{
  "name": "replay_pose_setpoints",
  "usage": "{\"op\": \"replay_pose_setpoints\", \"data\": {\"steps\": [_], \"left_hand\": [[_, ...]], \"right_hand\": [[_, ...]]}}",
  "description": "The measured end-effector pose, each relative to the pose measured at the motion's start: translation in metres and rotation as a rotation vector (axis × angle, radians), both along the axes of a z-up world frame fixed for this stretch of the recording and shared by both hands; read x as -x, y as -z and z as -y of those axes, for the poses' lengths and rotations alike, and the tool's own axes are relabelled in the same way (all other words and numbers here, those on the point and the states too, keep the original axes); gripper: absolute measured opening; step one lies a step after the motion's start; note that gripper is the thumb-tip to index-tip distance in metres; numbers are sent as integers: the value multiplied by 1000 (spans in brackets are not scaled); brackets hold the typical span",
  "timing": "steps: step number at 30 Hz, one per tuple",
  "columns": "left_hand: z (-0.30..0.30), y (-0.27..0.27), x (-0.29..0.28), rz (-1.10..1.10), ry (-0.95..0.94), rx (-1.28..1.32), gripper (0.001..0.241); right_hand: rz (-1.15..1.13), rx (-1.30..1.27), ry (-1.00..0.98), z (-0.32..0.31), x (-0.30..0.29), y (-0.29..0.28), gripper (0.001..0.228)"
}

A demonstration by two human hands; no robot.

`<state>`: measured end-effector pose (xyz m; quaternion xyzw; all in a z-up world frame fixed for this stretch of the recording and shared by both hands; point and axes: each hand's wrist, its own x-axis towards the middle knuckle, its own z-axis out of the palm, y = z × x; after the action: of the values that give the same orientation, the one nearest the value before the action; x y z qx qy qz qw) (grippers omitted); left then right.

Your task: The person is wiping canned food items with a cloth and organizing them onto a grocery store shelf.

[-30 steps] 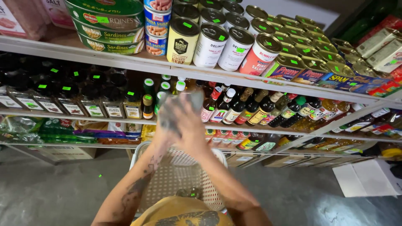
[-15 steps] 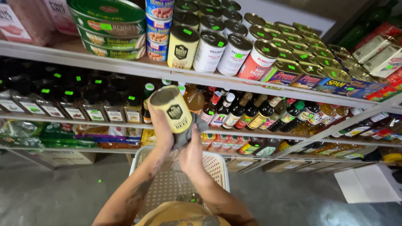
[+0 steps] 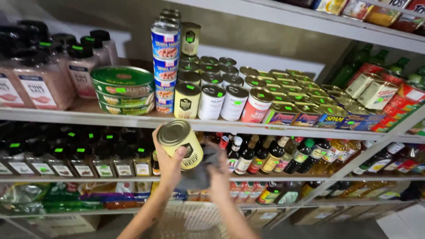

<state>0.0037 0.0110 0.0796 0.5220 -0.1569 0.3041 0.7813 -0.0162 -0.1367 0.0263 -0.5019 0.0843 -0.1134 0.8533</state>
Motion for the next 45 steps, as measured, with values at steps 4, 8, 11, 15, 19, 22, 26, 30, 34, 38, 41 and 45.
{"op": "replay_pose_setpoints", "data": {"steps": [4,8,11,15,19,22,26,30,34,38,41,45], "left_hand": [[-6,-45,-23,70,147,-136,97],[11,-114,-50,303,171,-321,108],[13,-142,-84,322,54,-586,97],[17,-173,-102,280,-41,-591,95],[26,-179,-152,78,-120,-751,58],[33,-180,-192,-59,-148,-766,64],[35,-185,-215,-338,-29,-636,72],[39,-174,-253,-447,7,-545,79],[45,-150,-314,-473,-28,-391,82],[52,-160,-319,-482,-74,-199,73],[38,-147,-360,-552,-53,-219,76],[36,-114,-403,-553,-35,-185,78]], "right_hand": [[570,779,-144,44,-6,-100,72],[393,1262,-189,52,-43,-161,104],[377,1084,-155,59,-67,-186,76],[448,1119,-3,61,-105,-230,76],[421,1269,75,77,-187,-249,95],[457,1234,64,76,-247,-246,96],[417,1066,-24,71,-308,-231,96],[293,1130,-2,57,-368,-211,105],[231,1152,-29,39,-432,-186,98],[190,1316,-88,25,-446,-188,94],[151,1400,-69,32,-461,-179,97],[106,1378,-60,31,-428,-187,94]]}}
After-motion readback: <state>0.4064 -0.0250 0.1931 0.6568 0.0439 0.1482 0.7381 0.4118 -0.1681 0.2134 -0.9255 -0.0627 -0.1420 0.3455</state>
